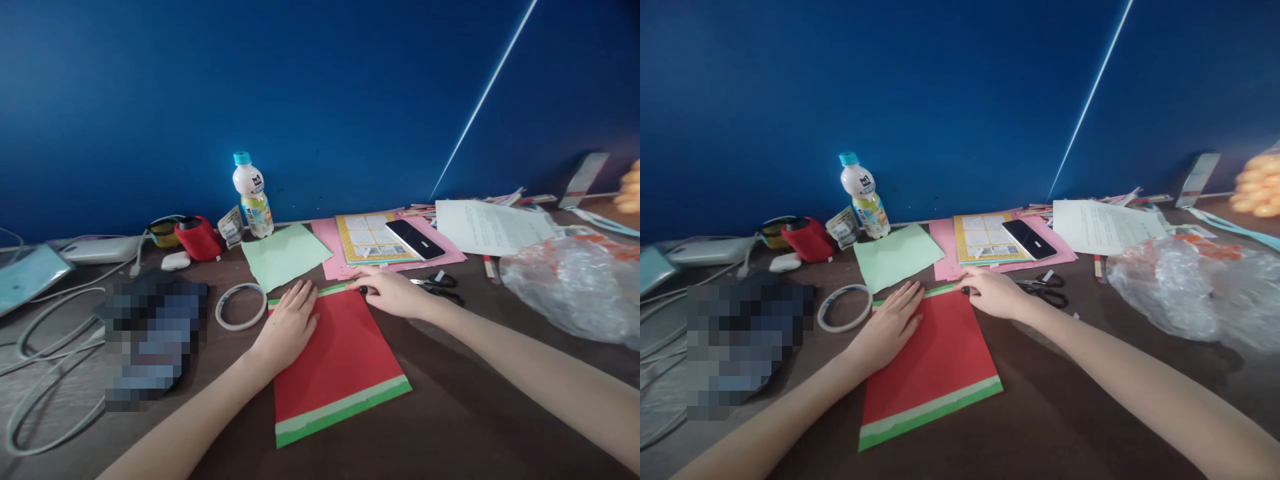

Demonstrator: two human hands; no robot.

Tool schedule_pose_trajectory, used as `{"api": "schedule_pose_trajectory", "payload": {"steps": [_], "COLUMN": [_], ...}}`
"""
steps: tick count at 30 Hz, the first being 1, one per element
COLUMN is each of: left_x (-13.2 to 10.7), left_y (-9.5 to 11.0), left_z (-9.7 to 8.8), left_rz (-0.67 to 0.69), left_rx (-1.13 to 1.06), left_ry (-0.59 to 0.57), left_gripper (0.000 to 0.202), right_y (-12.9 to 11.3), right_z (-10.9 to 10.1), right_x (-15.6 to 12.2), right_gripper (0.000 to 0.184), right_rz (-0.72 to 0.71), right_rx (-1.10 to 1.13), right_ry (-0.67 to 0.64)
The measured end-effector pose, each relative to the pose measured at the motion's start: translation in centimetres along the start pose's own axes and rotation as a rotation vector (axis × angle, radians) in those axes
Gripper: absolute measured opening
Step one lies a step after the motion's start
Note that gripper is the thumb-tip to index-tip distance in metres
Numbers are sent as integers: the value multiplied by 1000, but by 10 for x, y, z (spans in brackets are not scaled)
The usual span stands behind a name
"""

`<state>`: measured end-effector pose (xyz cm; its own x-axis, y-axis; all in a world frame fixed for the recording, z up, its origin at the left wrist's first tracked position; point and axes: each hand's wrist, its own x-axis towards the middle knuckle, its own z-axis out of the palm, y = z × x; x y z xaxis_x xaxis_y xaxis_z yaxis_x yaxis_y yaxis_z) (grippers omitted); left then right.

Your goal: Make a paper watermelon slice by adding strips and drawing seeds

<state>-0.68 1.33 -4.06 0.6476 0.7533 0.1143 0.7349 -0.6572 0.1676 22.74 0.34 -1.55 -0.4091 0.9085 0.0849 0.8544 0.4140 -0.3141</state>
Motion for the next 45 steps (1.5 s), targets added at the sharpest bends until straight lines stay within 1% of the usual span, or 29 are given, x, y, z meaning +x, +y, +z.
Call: {"api": "schedule_pose_trajectory", "payload": {"steps": [3, 4, 6, 11, 14, 16, 18, 20, 23, 25, 28, 30, 33, 37, 39, 42, 45], "left_x": [0, 0, -1, -1, 3, 6, 8, 8, 7, 5, 5, 5, 6, 8, 8, 8, 9], "left_y": [-1, -1, 0, 1, -3, -5, -6, -4, 0, 0, -1, -2, -2, 3, 5, 5, 3], "left_z": [-4, -6, -7, -8, -12, -19, -30, -39, -47, -48, -49, -50, -51, -50, -49, -46, -42], "left_rz": [-2, -2, -6, -46, -92, -120, -126, -143, -183, -228, -316, -360, -369, -289, -272, -291, -310], "left_rx": [-6, -15, -41, -114, -193, -277, -405, -566, -724, -797, -901, -955, -980, -976, -950, -871, -844], "left_ry": [65, 81, 96, 88, 96, 96, 46, -60, -190, -220, -216, -227, -258, -202, -194, -197, -170], "left_gripper": [41, 40, 41, 50, 44, 36, 33, 34, 33, 33, 31, 31, 29, 23, 21, 26, 30], "right_y": [4, 6, 9, 13, 9, 3, -6, -16, -27, -29, -28, -26, -29, -34, -36, -36, -36], "right_z": [0, 1, 2, 0, -9, -18, -26, -32, -33, -32, -29, -28, -27, -26, -27, -27, -26], "right_x": [4, 6, 11, 23, 25, 25, 26, 29, 33, 34, 34, 34, 34, 35, 34, 32, 32], "right_gripper": [24, 22, 23, 16, 15, 17, 18, 19, 21, 23, 23, 26, 24, 18, 17, 17, 21], "right_rz": [101, 119, 129, 100, 86, 83, 56, 6, -34, -19, 28, 51, 82, 67, 45, 54, 56], "right_rx": [130, 170, 233, 306, 376, 434, 506, 547, 614, 670, 747, 762, 744, 691, 684, 706, 694], "right_ry": [23, 18, -7, -85, -138, -159, -167, -149, -163, -195, -241, -250, -240, -227, -228, -230, -202]}}
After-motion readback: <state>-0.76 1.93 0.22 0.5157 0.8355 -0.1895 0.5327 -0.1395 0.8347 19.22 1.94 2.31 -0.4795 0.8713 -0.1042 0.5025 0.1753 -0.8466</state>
